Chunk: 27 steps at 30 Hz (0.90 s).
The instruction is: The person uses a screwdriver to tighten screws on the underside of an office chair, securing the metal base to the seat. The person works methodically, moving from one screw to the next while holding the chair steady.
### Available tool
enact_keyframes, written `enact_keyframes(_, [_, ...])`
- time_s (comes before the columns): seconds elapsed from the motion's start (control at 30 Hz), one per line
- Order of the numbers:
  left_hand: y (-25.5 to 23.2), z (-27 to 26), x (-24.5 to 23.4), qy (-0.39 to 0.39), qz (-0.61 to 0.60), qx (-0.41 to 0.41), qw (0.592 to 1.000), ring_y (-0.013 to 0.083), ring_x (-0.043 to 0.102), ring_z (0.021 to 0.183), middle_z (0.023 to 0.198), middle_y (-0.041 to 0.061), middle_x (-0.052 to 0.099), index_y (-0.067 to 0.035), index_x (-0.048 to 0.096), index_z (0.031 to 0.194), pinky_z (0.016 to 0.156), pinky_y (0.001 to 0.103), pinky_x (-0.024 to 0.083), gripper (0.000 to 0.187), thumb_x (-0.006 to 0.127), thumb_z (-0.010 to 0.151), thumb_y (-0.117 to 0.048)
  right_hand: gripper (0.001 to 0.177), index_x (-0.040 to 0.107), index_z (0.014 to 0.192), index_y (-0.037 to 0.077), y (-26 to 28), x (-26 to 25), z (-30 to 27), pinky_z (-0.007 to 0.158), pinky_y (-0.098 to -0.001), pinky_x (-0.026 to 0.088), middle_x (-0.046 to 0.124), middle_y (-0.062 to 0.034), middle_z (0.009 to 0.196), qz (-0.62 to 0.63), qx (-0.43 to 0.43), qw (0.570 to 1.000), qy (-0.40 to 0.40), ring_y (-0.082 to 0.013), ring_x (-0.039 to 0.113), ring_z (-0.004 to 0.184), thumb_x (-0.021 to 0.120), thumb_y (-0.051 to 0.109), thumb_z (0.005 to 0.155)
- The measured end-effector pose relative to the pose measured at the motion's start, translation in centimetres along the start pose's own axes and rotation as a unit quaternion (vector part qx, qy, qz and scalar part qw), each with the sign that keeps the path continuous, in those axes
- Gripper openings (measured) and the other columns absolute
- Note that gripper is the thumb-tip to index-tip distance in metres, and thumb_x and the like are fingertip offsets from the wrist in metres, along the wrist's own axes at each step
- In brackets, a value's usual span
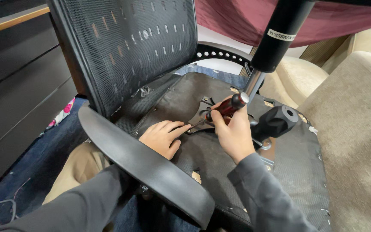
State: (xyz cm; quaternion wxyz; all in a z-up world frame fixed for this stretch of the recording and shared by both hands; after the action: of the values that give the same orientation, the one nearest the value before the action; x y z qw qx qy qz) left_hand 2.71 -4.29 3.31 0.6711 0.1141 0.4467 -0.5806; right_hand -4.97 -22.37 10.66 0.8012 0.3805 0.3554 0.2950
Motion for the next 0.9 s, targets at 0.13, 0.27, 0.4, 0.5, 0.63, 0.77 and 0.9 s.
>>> enact_keyframes(0.13, [0.1, -0.2, 0.0, -0.013, 0.002, 0.01, 1.0, 0.0257, 0.053, 0.13, 0.14, 0.003, 0.061, -0.018, 0.063, 0.135, 0.106, 0.043, 0.042, 0.045, 0.061, 0.091, -0.02, 0.04, 0.049, 0.117, 0.006, 0.4, -0.1, 0.0, 0.073, -0.0295, 0.052, 0.07, -0.0066, 0.099, -0.16, -0.024, 0.985, -0.055, -0.0157, 0.066, 0.082, 0.078, 0.02, 0.094])
enact_keyframes(0.27, [0.4, -0.3, 0.2, -0.024, 0.004, 0.016, 1.0, 0.0257, 0.054, 0.13, 0.14, 0.004, 0.061, -0.017, 0.064, 0.135, 0.107, 0.043, 0.042, 0.044, 0.061, 0.091, -0.02, 0.043, 0.047, 0.128, 0.011, -0.5, 1.0, -0.1, 0.062, -0.0354, 0.051, 0.068, -0.0045, 0.112, 0.038, 0.082, 0.995, 0.039, -0.0211, 0.065, 0.082, 0.071, 0.011, 0.091])
enact_keyframes(0.4, [0.5, -0.2, 0.5, -0.022, 0.009, 0.024, 0.999, 0.0269, 0.054, 0.129, 0.14, 0.005, 0.061, -0.016, 0.064, 0.134, 0.106, 0.044, 0.042, 0.045, 0.061, 0.09, -0.02, 0.031, 0.052, 0.118, 0.006, 1.8, 1.8, -0.2, 0.074, -0.0319, 0.057, 0.071, -0.0085, 0.103, -0.055, -0.064, 0.996, 0.006, -0.018, 0.071, 0.088, 0.071, 0.011, 0.094])
enact_keyframes(0.5, [0.4, -0.3, 0.4, -0.022, 0.009, 0.039, 0.999, 0.0277, 0.053, 0.13, 0.14, 0.006, 0.06, -0.015, 0.063, 0.135, 0.106, 0.044, 0.042, 0.045, 0.06, 0.09, -0.019, 0.037, 0.048, 0.122, 0.007, 1.4, 2.7, 0.0, 0.068, -0.0314, 0.056, 0.072, -0.0053, 0.098, -0.108, -0.024, 0.993, -0.04, -0.0164, 0.07, 0.077, 0.072, 0.012, 0.093])
enact_keyframes(0.63, [0.4, -0.2, 0.3, -0.012, 0.0, 0.025, 1.0, 0.0269, 0.053, 0.13, 0.14, 0.005, 0.061, -0.015, 0.062, 0.136, 0.107, 0.044, 0.042, 0.046, 0.06, 0.091, -0.02, 0.037, 0.049, 0.129, 0.008, 0.1, 3.4, -0.4, 0.06, -0.034, 0.051, 0.067, -0.0047, 0.107, 0.044, 0.035, 0.998, -0.011, -0.0183, 0.065, 0.074, 0.067, 0.011, 0.097])
enact_keyframes(0.77, [0.2, -0.3, 0.1, -0.005, 0.005, 0.023, 1.0, 0.0278, 0.052, 0.131, 0.141, 0.006, 0.059, -0.015, 0.061, 0.137, 0.107, 0.045, 0.04, 0.046, 0.06, 0.091, -0.019, 0.026, 0.057, 0.118, 0.006, 0.7, 2.7, -1.3, 0.072, -0.0304, 0.056, 0.075, -0.0091, 0.105, -0.046, -0.087, 0.994, -0.051, -0.0153, 0.07, 0.088, 0.073, 0.012, 0.099])
enact_keyframes(0.9, [0.2, -0.3, 0.0, 0.002, -0.006, 0.001, 1.0, 0.0264, 0.052, 0.132, 0.141, 0.005, 0.06, -0.012, 0.059, 0.137, 0.109, 0.043, 0.04, 0.047, 0.06, 0.091, -0.02, 0.028, 0.054, 0.118, 0.005, 0.1, 2.2, -0.4, 0.062, -0.027, 0.05, 0.07, -0.0096, 0.099, -0.054, -0.027, 0.996, -0.068, -0.0122, 0.065, 0.073, 0.071, 0.014, 0.098])
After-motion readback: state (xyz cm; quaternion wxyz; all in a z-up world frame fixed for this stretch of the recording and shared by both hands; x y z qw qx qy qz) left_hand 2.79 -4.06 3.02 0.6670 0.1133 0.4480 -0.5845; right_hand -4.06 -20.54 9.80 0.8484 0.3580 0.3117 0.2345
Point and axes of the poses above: each hand's wrist, its own z-axis towards the middle knuckle, its own x-axis out of the palm, y = z × x, the point moved 6 cm from there along z, towards the middle knuckle
